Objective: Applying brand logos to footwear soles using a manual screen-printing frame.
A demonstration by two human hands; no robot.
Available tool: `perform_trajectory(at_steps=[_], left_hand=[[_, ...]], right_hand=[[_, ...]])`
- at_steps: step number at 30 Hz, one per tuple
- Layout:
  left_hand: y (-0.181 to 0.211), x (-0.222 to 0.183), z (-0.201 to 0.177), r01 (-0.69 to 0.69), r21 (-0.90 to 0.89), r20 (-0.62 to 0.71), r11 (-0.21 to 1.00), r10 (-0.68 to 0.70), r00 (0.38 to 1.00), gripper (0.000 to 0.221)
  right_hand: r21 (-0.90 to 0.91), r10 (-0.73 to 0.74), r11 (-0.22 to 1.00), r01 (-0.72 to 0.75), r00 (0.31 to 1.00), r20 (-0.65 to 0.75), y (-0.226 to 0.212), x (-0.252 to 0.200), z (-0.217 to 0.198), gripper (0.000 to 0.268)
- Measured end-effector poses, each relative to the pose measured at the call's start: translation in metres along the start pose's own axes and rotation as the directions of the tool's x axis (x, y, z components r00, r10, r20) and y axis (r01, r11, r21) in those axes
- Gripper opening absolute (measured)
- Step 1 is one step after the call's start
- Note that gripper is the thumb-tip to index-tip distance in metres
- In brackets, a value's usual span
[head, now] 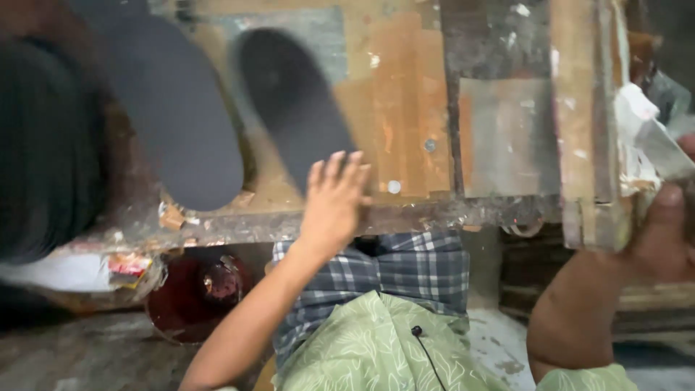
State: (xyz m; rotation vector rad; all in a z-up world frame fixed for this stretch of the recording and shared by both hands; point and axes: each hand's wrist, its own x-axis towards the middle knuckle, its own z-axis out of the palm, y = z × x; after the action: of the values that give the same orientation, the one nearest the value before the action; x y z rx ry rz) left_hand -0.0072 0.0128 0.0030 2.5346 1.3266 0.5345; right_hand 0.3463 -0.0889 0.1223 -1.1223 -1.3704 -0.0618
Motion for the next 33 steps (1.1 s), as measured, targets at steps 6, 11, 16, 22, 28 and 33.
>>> perform_trajectory(at_steps=[6, 11, 16, 22, 28, 33], left_hand=[[0.012, 0.095, 0.052, -0.231, -0.035, 0.200, 0.972, 0.233, 0.952, 0.085], [0.026, 0.104, 0.048, -0.386, -0.082, 0.254, 0.919, 0.394, 0.884, 0.095], [0.039, 0.059, 0.022, -0.454, -0.109, 0.323, 0.884, 0.464, 0.825, 0.098], [0.041, 0.038, -0.032, -0.397, -0.419, 0.226, 0.816, 0.517, 0.825, 0.080], [0.043, 0.022, -0.089, 0.083, -0.892, 0.114, 0.445, 0.042, 0.993, 0.059], [0.030, 0.006, -0.019, 0.517, -0.745, 0.336, 0.421, -0.433, 0.837, 0.053]], right_hand=[[-0.034, 0.005, 0.999, -0.004, 1.000, 0.027, -0.006, -0.015, -0.007, 0.028], [-0.064, 0.110, 0.992, -0.110, 0.994, -0.006, -0.003, -0.019, -0.012, 0.030], [0.040, 0.218, 0.976, -0.216, 0.976, -0.031, 0.008, -0.027, -0.015, 0.034], [0.020, 0.168, 0.986, -0.168, 0.985, -0.028, -0.015, -0.012, 0.016, 0.031], [-0.233, 0.170, 0.970, -0.074, 0.888, 0.428, -0.030, -0.043, 0.074, 0.035], [-0.288, 0.173, 0.957, 0.033, 0.733, 0.657, -0.021, -0.078, 0.096, 0.038]])
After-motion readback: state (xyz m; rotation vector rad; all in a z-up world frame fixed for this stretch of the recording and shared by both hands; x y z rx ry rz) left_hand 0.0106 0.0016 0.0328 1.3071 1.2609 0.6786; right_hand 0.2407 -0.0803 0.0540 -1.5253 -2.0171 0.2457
